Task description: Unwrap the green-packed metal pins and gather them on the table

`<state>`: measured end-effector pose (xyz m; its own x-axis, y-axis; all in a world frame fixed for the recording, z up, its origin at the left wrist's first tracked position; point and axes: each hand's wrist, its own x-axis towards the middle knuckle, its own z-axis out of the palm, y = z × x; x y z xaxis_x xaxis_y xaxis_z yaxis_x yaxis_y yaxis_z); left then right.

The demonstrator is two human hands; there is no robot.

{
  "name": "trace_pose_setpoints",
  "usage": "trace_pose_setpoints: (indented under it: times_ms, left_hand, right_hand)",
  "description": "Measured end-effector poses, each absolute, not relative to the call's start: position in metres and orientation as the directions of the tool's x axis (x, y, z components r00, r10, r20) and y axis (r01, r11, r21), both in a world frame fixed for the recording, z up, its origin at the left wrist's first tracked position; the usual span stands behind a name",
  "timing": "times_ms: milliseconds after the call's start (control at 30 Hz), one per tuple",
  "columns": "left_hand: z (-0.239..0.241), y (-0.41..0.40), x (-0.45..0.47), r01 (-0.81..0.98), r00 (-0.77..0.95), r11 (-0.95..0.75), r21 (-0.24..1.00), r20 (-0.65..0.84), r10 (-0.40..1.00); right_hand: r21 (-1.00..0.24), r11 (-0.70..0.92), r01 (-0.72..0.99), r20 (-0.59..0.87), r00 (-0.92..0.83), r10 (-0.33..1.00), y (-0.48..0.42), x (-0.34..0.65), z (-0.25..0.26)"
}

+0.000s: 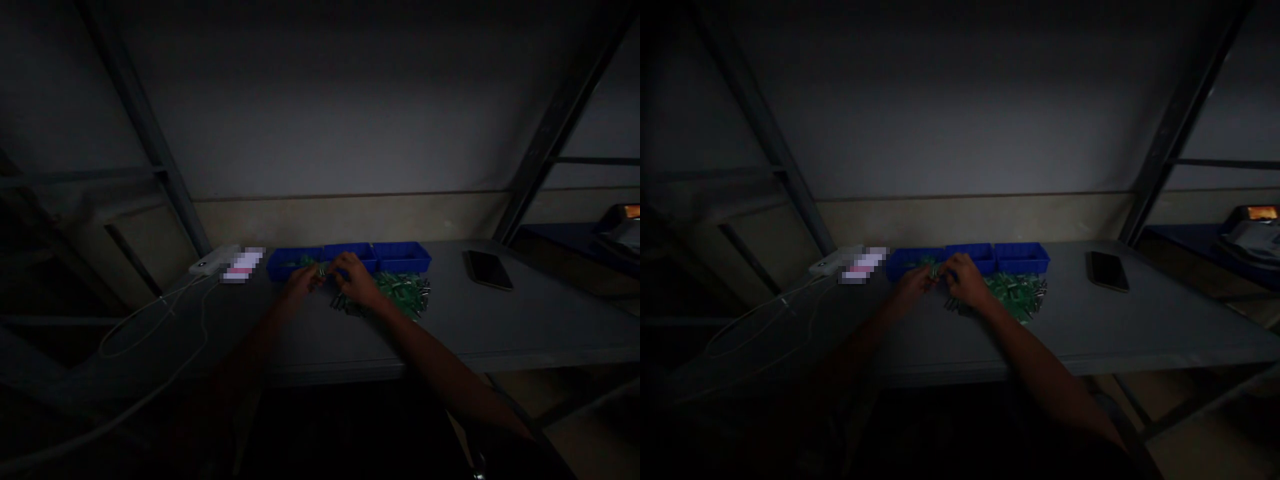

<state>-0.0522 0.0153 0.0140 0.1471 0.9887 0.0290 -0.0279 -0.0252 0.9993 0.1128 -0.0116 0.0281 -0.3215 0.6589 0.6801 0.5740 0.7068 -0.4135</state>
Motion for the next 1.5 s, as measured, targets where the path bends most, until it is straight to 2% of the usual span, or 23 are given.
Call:
trace_pose_setpoints:
  times_ms: [133,233,333,467,567,667,733,800,867,933,1000,1167,1367,1500]
  left_hand:
    - [0.015,0.011,-0.053,0.071,0.11,-0.243,0.967,0.235,0.966]
    - [0.017,0.006,-0.052,0.187,0.089,-0.417,0.889,0.408,0.909]
    - [0.019,0.001,-0.051,0.333,0.125,-0.548,0.767,0.54,0.832]
    - [0.018,-0.003,-0.048,0.437,0.201,-0.64,0.631,0.625,0.754]
    - [0.015,-0.002,-0.046,0.458,0.189,-0.639,0.618,0.634,0.75]
    - [0.014,0.003,-0.046,0.415,0.13,-0.562,0.716,0.564,0.815]
    - [0.014,0.007,-0.048,0.312,0.104,-0.414,0.855,0.402,0.91]
    - [0.015,0.011,-0.05,0.149,0.141,-0.178,0.973,0.157,0.977]
    - [0.016,0.013,-0.051,-0.011,0.205,0.047,0.999,-0.044,0.978]
    - [0.016,0.014,-0.052,-0.116,0.228,0.143,0.983,-0.114,0.967]
    - [0.016,0.013,-0.052,-0.162,0.203,0.113,0.98,-0.079,0.976]
    - [0.018,0.009,-0.053,-0.146,0.088,-0.113,0.983,0.127,0.988]
    - [0.02,0.008,-0.056,0.061,0.032,-0.4,0.915,0.398,0.917]
    - [0.018,0.01,-0.057,0.192,0.056,-0.504,0.842,0.503,0.862]
  right_hand:
    - [-0.465,0.629,0.623,0.666,-0.221,0.712,-0.012,0.109,0.026]
    - [-0.6,0.515,0.612,0.602,-0.079,0.795,-0.009,0.107,0.027]
    - [-0.752,0.385,0.535,0.467,0.021,0.884,-0.006,0.108,0.03]
    - [-0.833,0.296,0.468,0.326,-0.017,0.945,-0.003,0.111,0.031]
    - [-0.796,0.338,0.502,0.356,-0.065,0.932,-0.002,0.114,0.029]
    - [-0.708,0.406,0.578,0.455,-0.066,0.888,-0.003,0.114,0.028]
    - [-0.661,0.451,0.6,0.512,-0.079,0.855,-0.005,0.114,0.028]
    - [-0.628,0.496,0.6,0.538,-0.125,0.833,-0.009,0.112,0.03]
    - [-0.598,0.54,0.592,0.539,-0.2,0.818,-0.013,0.111,0.031]
    - [-0.581,0.576,0.575,0.534,-0.265,0.803,-0.017,0.11,0.033]
    - [-0.578,0.599,0.554,0.536,-0.296,0.791,-0.02,0.109,0.034]
    - [-0.644,0.564,0.517,0.517,-0.25,0.819,-0.02,0.107,0.036]
    - [-0.78,0.44,0.445,0.452,-0.085,0.888,-0.009,0.107,0.033]
    - [-0.789,0.439,0.43,0.424,-0.137,0.895,-0.003,0.11,0.027]
